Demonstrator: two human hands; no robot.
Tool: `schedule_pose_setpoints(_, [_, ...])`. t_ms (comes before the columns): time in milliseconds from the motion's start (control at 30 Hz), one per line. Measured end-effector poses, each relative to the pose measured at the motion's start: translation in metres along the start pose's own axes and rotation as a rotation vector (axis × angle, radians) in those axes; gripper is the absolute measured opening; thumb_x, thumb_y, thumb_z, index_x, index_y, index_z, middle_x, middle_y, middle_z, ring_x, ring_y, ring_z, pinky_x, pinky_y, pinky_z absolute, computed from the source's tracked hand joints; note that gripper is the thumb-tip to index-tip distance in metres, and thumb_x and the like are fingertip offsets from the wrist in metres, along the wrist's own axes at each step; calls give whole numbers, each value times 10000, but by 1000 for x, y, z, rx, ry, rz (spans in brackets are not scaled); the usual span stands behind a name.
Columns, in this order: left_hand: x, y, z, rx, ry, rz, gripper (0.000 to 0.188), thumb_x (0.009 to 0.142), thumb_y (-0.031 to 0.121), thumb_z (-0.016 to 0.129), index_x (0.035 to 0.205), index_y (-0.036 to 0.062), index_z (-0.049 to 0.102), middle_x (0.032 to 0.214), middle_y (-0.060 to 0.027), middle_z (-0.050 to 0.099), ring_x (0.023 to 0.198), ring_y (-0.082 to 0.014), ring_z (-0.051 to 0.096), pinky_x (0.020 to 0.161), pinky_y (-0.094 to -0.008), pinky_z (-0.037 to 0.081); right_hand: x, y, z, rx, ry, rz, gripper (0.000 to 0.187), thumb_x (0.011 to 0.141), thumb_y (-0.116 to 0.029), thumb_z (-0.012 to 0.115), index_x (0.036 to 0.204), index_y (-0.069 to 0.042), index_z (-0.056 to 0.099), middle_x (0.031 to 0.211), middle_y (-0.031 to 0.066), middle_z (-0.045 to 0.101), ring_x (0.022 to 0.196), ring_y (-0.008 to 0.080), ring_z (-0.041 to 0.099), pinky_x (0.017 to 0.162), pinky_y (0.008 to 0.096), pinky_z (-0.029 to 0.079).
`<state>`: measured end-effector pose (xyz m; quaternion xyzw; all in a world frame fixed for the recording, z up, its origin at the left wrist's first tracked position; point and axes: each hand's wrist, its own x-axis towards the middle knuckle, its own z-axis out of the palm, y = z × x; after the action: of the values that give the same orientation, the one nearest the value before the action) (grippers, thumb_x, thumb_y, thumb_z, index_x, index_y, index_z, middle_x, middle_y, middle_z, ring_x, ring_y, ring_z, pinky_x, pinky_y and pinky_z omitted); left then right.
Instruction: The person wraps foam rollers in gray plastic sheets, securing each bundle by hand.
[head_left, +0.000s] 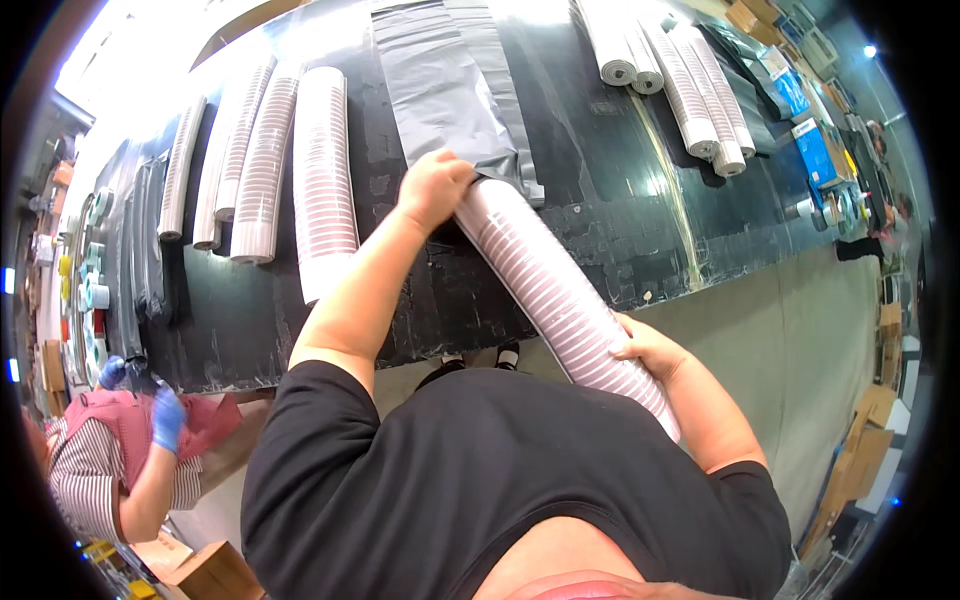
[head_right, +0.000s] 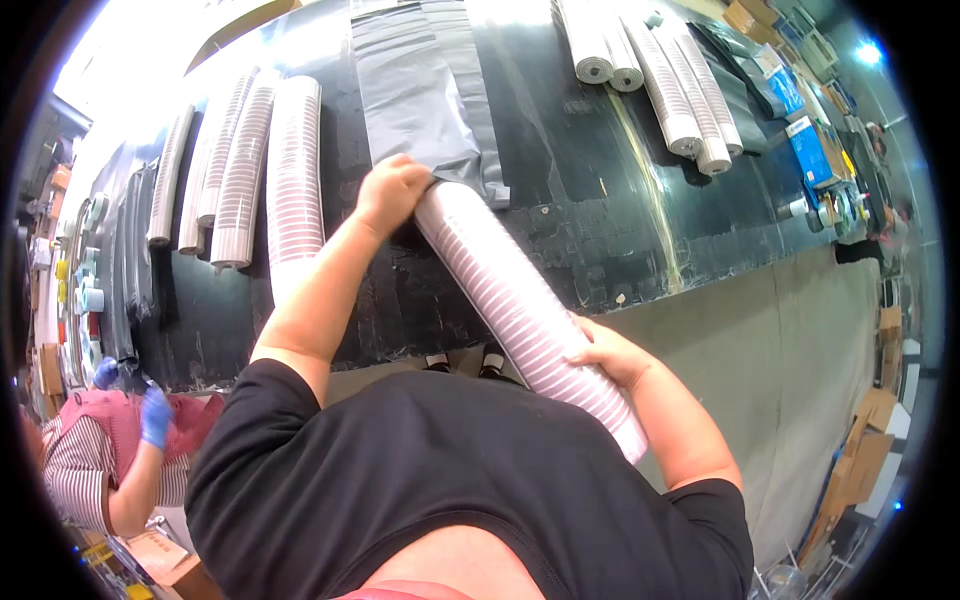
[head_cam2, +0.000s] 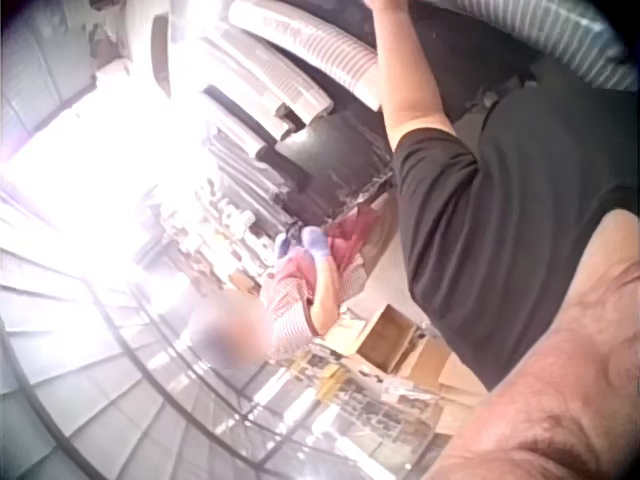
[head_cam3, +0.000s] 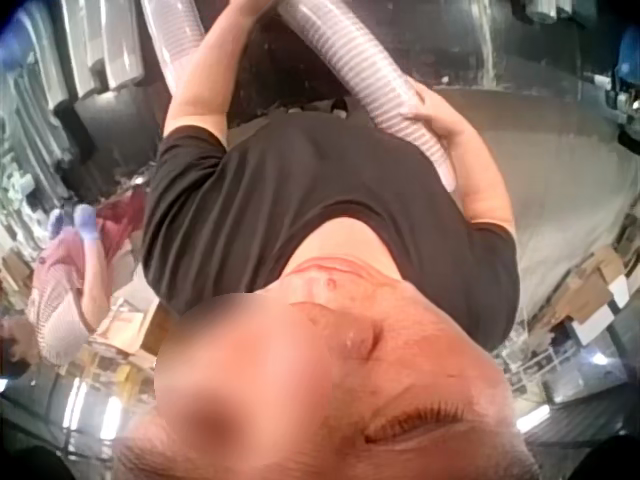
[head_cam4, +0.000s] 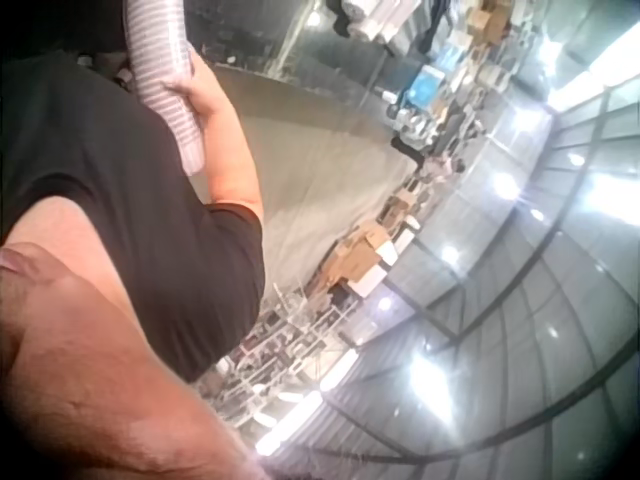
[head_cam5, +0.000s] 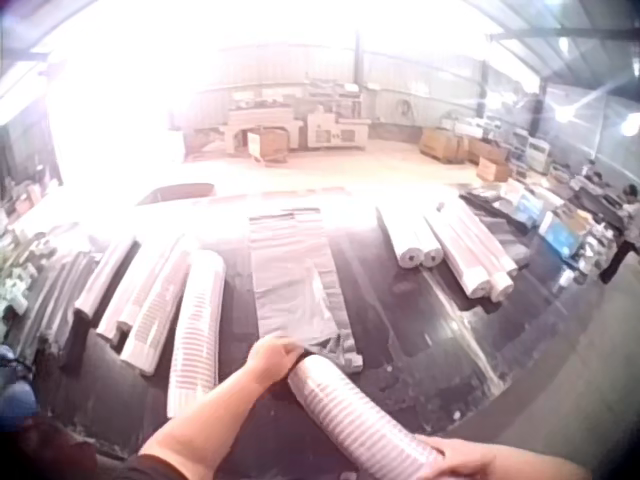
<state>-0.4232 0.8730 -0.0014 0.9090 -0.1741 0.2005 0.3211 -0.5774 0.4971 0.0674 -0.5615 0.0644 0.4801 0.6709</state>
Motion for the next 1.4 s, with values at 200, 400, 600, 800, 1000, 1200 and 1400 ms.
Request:
schedule_pose_setpoints(200, [-7,53,1,158,117,444,358,702,256,773,1030,142,685,1144,-65,631,1152,-293,545,999,-422,417,1,6,-8,230,-51,29,939,665,-263,779,1450,34,357,1321,166,565,1192,232,569,1018,352,459])
schedule_pose_setpoints(400, [-19,22,45,-854,497,-1093,1014,784,435,810,1446,-100,259,1452,-249,395,1336,-358,401,1116,-470,341,20,12,-21,165,-137,-32,974,637,-280,803,1447,36,362,1323,163,562,1190,233,567,1023,355,449])
schedule_pose_setpoints(600, [-3,81,6,-1047,229,-1245,748,858,563,673,1160,-115,589,1093,-234,661,947,-319,657,848,-445,524,42,-42,22,-46,-41,-155,966,643,-332,809,1431,35,387,1297,178,572,1181,278,574,1001,402,460])
schedule_pose_setpoints(800, [-6,40,60,-1073,154,-1153,727,848,496,698,1170,-145,585,1100,-237,657,966,-305,655,873,-402,505,131,-39,8,-138,28,-269,792,748,-304,729,1405,-33,380,1151,147,586,1001,261,617,866,403,537])
schedule_pose_setpoints(1000, [-20,-7,51,-626,146,-1097,516,916,381,578,1169,-67,620,1114,-252,667,1023,-337,656,898,-417,499,184,-71,39,-1254,520,-526,769,917,-353,632,1485,28,280,1403,253,457,1266,377,478,1080,437,369])
schedule_pose_setpoints(1200, [-3,-4,46,-279,-2,-954,275,797,93,612,1052,3,660,1110,-250,664,1078,-388,629,930,-455,492,327,-133,-23,-349,332,-551,660,955,-375,549,1425,59,387,1393,228,494,1270,356,497,1083,418,390])
schedule_pose_setpoints(1400, [5,-3,36,-582,-212,-1080,238,845,105,567,951,-70,689,896,-242,691,798,-379,700,687,-453,568,317,-137,-17,-207,224,-288,466,1018,-376,453,1160,42,602,1081,140,661,901,240,647,822,380,532])
